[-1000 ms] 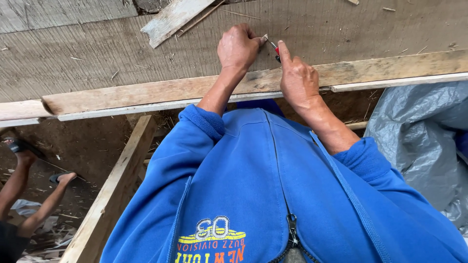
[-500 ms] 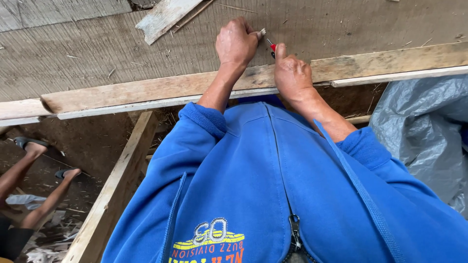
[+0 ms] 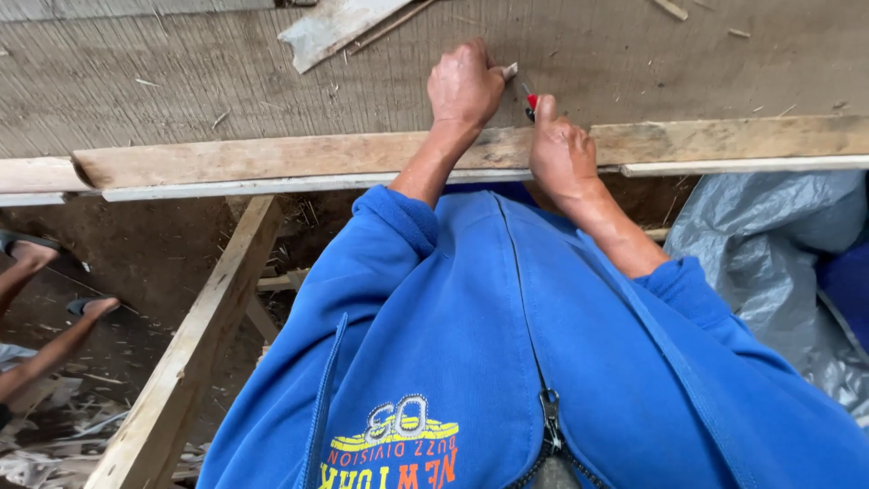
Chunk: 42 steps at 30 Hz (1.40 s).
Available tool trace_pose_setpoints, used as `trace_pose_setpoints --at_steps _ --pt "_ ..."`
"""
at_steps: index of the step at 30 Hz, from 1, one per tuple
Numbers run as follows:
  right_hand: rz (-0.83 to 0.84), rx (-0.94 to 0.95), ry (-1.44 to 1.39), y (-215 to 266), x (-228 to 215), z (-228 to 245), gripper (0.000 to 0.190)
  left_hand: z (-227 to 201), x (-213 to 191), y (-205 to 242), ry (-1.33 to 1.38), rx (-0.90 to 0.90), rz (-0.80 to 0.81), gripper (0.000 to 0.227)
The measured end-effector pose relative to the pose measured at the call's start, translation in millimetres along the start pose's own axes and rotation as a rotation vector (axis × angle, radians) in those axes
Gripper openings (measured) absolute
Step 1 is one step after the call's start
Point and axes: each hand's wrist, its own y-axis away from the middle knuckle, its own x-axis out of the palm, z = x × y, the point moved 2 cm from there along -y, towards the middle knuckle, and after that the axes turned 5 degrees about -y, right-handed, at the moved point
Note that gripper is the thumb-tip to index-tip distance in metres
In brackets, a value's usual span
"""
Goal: Using a utility knife to score and snap thin wood strips from a pile of scraps in a workshop.
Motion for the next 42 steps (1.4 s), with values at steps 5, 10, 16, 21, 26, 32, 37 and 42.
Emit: trace_pose_setpoints --at_steps 5,10,16,21,26,32,37,42 --pt "0.171 0.076 -0.187 16.6 -35.2 12.1 0.032 3.2 2.8 -2.9 0.004 0.045 -0.003 0.019" --pt "0.085 0.082 -0.270 22.6 -36.0 1.9 0.034 1.0 4.7 -5.5 0.012 0.031 0.004 0.024" --pt "-0.012 -0.115 -0.254 5.4 -37.0 9.7 0.015 -4.4 -3.7 -5.1 -0.006 0.002 0.026 0.022" --pt "-0.008 -0.127 -0.211 5.3 -28.5 13.0 0.027 -5.2 -6.7 -3.8 0.026 -0.010 0.019 0.019" --pt "0.021 -0.069 -0.163 0.8 -25.2 14.0 0.024 -5.5 -6.8 -3.9 0.018 -0.016 0.025 0.015" --pt "0.008 -0.006 -0.035 3.8 5.2 1.8 0.036 -1.8 0.1 -2.1 -0.011 -0.017 0.026 0.020" --pt "-0.013 -0.018 0.017 6.0 7.2 -0.4 0.046 -1.6 3.7 -7.6 -0.006 0.020 -0.017 0.023" --pt "0.129 0.127 -0.173 20.7 -4.8 0.8 0.026 -2.0 1.4 -7.3 -0.002 0.040 -0.036 0.020"
